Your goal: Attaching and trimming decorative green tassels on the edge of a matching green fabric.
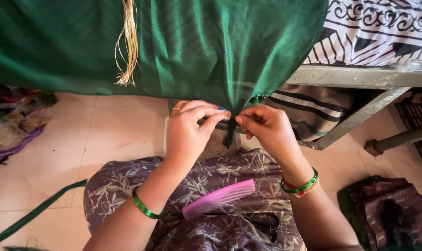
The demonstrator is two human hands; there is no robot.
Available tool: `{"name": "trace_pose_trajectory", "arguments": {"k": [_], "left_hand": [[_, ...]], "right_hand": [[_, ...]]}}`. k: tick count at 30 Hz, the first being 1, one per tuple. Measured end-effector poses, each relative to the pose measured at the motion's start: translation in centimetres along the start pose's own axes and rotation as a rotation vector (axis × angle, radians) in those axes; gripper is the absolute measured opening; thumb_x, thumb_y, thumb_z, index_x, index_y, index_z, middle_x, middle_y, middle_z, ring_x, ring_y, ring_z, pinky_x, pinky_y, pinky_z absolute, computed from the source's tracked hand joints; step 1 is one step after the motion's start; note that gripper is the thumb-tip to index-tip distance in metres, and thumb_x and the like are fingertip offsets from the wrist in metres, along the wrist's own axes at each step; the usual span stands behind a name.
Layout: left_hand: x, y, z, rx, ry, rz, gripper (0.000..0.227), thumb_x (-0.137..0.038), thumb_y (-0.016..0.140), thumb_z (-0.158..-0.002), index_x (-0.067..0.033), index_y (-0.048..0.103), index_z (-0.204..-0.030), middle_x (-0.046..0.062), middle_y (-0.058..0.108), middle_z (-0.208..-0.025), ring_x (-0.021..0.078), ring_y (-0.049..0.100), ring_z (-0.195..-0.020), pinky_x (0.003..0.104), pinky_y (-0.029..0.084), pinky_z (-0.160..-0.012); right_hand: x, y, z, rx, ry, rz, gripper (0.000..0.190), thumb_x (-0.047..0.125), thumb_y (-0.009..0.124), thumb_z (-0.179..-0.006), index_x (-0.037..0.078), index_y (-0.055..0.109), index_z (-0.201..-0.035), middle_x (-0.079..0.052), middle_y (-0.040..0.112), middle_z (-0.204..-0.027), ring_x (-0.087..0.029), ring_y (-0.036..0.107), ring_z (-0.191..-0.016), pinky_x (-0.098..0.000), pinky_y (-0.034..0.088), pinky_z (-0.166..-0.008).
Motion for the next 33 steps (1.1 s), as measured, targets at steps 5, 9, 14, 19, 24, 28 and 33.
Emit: {"name": "trace_pose_trajectory", "arguments": {"k": [5,9,14,19,24,28,33], "left_hand": [[1.3,2.6,1.5,0.119,-0.249,0.365,0.012,-0.013,0.063,-0.104,-0.0038,0.066,-0.097,0.007,0.066,-0.096,0.0153,0.066,-0.087,0.023,0.052,-0.075],[2.1,4.8,2.5,0.146,-0.315,0.662,0.016,-0.013,0.058,-0.106,-0.0005,0.065,-0.099,0.007,0.062,-0.104,0.0125,0.056,-0.083,0.026,0.046,-0.071],[1.9,4.4,2.0,0.069,-0.210,0.577,0.010,-0.015,0.066,-0.101,-0.0054,0.070,-0.102,0.000,0.066,-0.104,0.0071,0.065,-0.088,0.027,0.054,-0.075],[-1.4,1.1,1.0,-0.045,0.132,-0.216,0.009,-0.018,0.074,-0.093,-0.0117,0.074,-0.099,0.000,0.069,-0.099,0.0152,0.062,-0.089,0.031,0.049,-0.076],[3.7,4.3,2.0,0.122,-0.397,0.408,0.003,-0.011,0.070,-0.095,-0.0087,0.068,-0.095,-0.001,0.075,-0.097,0.0082,0.064,-0.073,0.022,0.051,-0.065],[2.0,5.2,3.2,0.169,-0.391,0.668,0.007,-0.009,0.066,-0.099,-0.0074,0.060,-0.097,0.005,0.064,-0.094,0.0096,0.063,-0.080,0.023,0.051,-0.068],[-3.7,2.3,2.6,-0.017,0.131,0.074,0.011,-0.003,0.072,-0.087,-0.0027,0.065,-0.095,0.021,0.059,-0.109,0.0188,0.061,-0.082,0.033,0.051,-0.072]], "right_hand": [[0.5,-0.2,0.4,-0.042,-0.020,0.024,0.011,0.007,0.073,-0.092,-0.003,0.073,-0.097,-0.001,0.069,-0.076,-0.005,0.060,-0.064,-0.0210,0.048,-0.057],[0.6,0.1,0.5,-0.043,-0.002,0.053,0.010,0.006,0.074,-0.093,-0.003,0.074,-0.095,-0.002,0.067,-0.075,-0.006,0.059,-0.063,-0.0213,0.047,-0.056],[0.6,0.0,0.5,-0.057,-0.047,0.040,0.012,0.008,0.074,-0.092,-0.002,0.073,-0.097,0.000,0.068,-0.077,-0.005,0.059,-0.063,-0.0206,0.048,-0.055],[0.2,0.2,0.7,-0.064,-0.034,0.053,0.011,0.010,0.075,-0.093,-0.001,0.072,-0.095,0.001,0.065,-0.076,-0.004,0.056,-0.061,-0.0207,0.045,-0.053],[0.7,-0.1,0.7,-0.099,-0.057,0.149,0.011,0.009,0.075,-0.091,0.000,0.069,-0.094,0.002,0.065,-0.077,-0.003,0.055,-0.060,-0.0202,0.045,-0.052],[0.9,-0.1,0.8,-0.135,-0.099,0.189,0.010,0.008,0.075,-0.092,0.000,0.070,-0.093,0.001,0.063,-0.076,-0.004,0.055,-0.060,-0.0212,0.043,-0.052],[3.2,0.1,1.4,-0.218,-0.289,0.301,0.007,0.005,0.075,-0.092,0.000,0.071,-0.094,-0.002,0.066,-0.082,-0.006,0.062,-0.067,-0.0219,0.050,-0.059]]}}
Point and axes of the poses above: each hand's wrist, its own z-axis away from the middle knuckle, its own y-axis out of the palm, x = y × z, the point moved 8 cm from there along -z, towards the middle knuckle
